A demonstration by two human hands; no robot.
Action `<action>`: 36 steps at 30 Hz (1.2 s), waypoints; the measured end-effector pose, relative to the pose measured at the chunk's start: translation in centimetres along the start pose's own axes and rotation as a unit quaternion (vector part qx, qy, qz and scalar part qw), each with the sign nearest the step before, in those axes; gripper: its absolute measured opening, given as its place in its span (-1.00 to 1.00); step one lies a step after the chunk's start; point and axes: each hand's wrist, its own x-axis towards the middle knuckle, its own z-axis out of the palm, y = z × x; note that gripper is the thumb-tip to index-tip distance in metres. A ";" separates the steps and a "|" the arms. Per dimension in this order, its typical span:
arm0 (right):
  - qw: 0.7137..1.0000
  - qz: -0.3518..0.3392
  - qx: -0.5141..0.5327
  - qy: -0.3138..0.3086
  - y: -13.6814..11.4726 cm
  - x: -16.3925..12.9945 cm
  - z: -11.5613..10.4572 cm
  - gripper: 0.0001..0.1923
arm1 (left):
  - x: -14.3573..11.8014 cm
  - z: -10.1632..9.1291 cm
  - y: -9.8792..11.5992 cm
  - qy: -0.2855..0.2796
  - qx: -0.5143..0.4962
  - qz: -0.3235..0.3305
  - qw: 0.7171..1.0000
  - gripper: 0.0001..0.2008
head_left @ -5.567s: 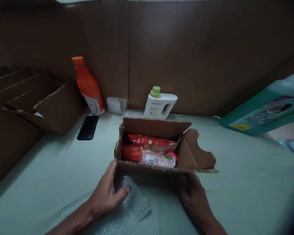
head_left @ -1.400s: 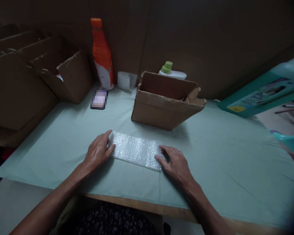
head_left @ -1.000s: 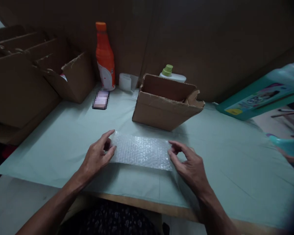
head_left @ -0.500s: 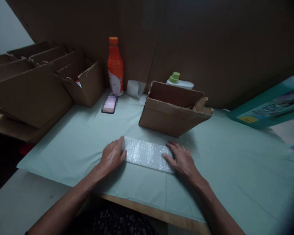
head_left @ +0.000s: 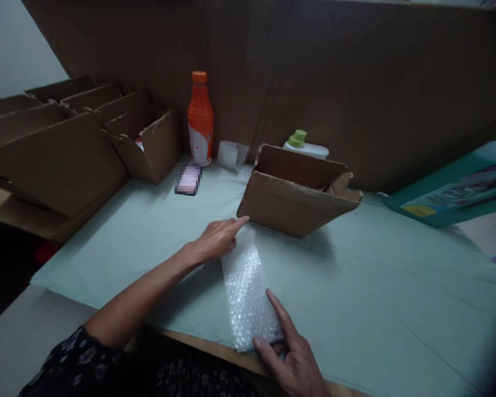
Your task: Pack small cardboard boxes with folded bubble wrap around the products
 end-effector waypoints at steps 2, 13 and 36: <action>0.999 -0.008 0.004 -0.031 -0.3 0.0 0.6 -0.45 | 1.5 0.8 0.5 0.007 0.004 0.003 1.000 -0.38; 0.976 0.096 0.170 -0.093 -0.9 0.1 0.2 -0.57 | -16.7 3.2 2.9 0.012 -0.157 0.132 0.979 -0.08; 0.885 -0.332 -0.326 0.013 -1.3 6.3 -0.6 -0.66 | -13.6 5.4 4.3 0.211 -0.131 -0.002 0.969 -0.52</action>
